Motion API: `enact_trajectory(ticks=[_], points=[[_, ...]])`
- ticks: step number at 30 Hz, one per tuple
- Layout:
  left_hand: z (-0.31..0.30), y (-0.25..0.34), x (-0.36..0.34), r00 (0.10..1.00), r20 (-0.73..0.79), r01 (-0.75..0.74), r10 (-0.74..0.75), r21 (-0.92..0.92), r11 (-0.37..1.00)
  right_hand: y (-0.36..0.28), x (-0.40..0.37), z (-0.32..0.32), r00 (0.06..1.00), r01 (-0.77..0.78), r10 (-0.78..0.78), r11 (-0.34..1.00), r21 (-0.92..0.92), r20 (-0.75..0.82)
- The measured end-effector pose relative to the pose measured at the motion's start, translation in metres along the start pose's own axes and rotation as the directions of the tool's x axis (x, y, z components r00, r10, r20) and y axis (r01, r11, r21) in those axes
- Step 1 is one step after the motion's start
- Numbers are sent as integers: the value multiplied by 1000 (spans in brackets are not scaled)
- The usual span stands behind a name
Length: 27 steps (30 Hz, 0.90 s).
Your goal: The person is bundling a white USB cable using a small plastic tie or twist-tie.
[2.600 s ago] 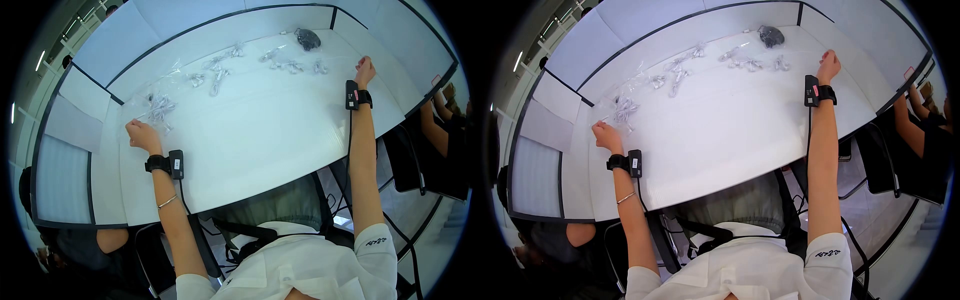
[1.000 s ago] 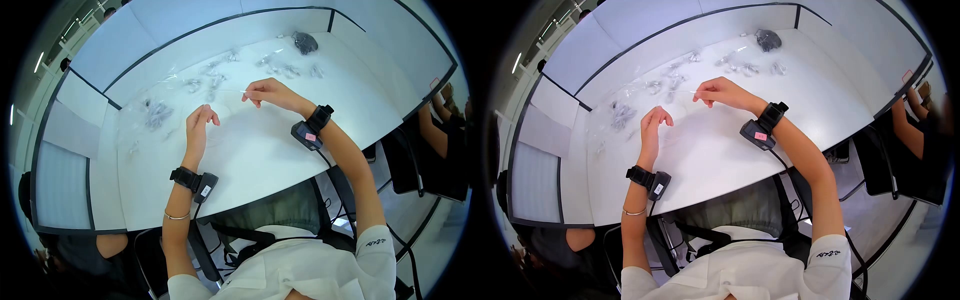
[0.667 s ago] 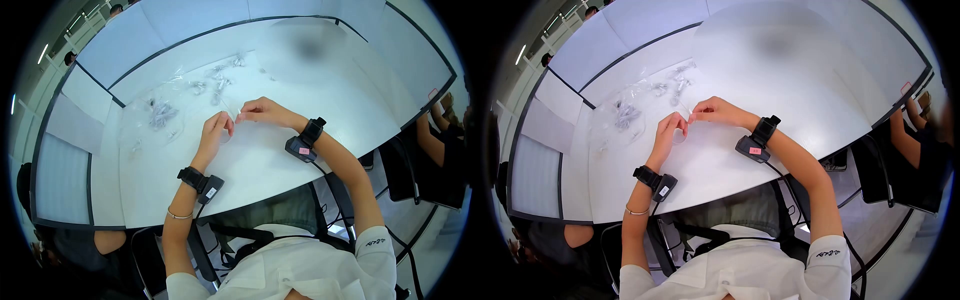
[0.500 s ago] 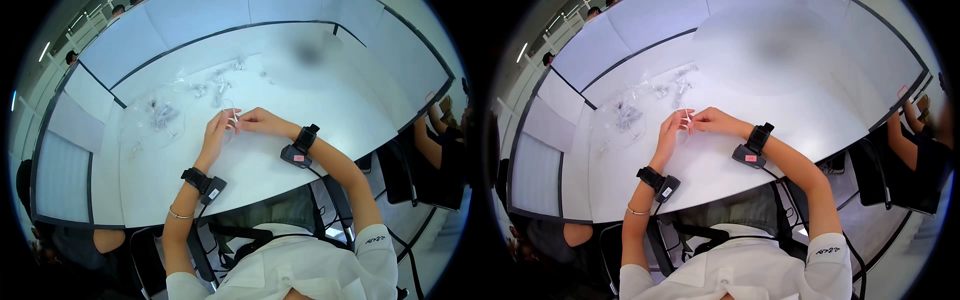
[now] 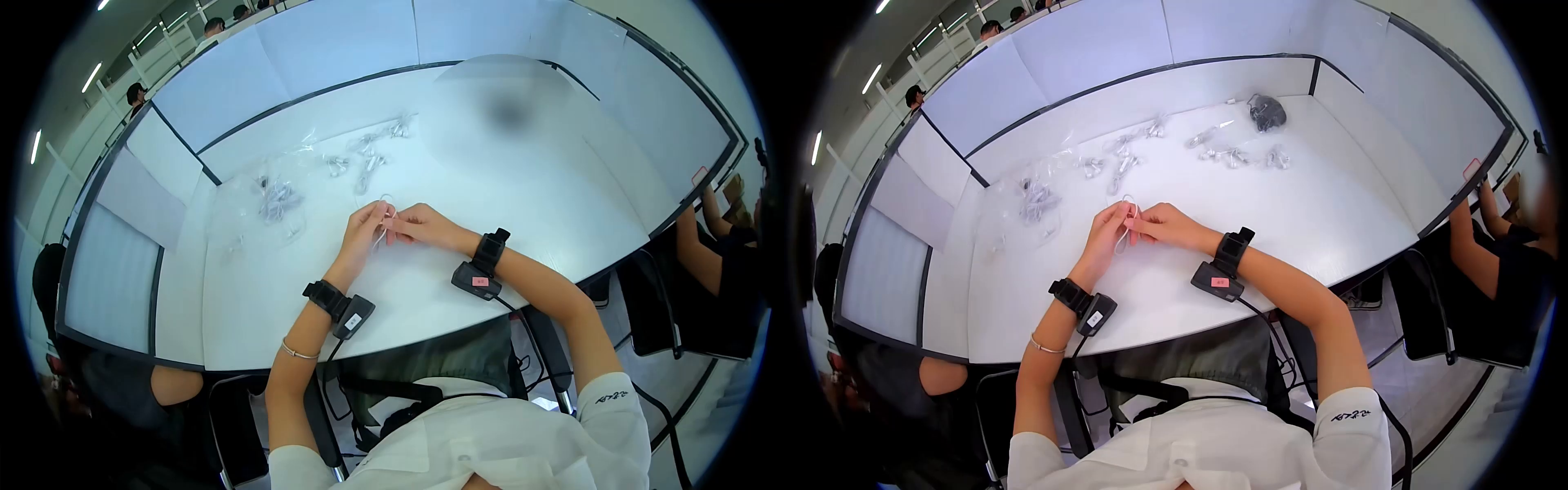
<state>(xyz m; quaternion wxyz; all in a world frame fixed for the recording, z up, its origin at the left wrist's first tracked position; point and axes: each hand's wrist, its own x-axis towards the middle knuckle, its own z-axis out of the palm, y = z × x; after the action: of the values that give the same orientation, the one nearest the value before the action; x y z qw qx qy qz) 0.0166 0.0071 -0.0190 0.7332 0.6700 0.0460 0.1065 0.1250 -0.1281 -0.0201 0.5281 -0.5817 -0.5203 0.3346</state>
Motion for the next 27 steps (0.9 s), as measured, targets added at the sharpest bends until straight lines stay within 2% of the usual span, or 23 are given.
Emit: enact_trajectory(ticks=[2,4,6,7,10,16,19,20,24,27], points=[[2,1,-3,997,-73,25,-23,24,999,-3,-1,-2,997,-29,29,1000,5,78],[-6,-9,-3,995,-95,22,-22,2,1000,-6,-2,-5,999,-32,32,999,14,31],[-9,-6,-9,988,-100,112,-116,-48,993,0,-2,-5,998,-63,64,996,67,-4],[-8,-2,-9,984,-92,149,-155,-73,986,1,0,-4,999,-28,30,995,95,-19],[2,2,-8,982,-168,108,-88,115,987,-1,-1,-4,998,41,-35,987,153,-44],[-4,-8,-6,998,-33,57,-52,147,988,4,3,-1,973,173,-153,979,108,-171],[1,0,-10,990,-3,140,-140,60,988,3,3,-7,958,113,-66,981,157,-279],[3,-1,-10,990,13,136,-138,85,987,8,6,-7,937,197,-136,967,164,-321],[5,0,-10,985,131,104,-113,67,992,2,4,-9,956,144,-97,978,152,-277],[10,0,-12,992,68,94,-105,148,985,7,6,-8,959,146,-98,975,170,-265]])
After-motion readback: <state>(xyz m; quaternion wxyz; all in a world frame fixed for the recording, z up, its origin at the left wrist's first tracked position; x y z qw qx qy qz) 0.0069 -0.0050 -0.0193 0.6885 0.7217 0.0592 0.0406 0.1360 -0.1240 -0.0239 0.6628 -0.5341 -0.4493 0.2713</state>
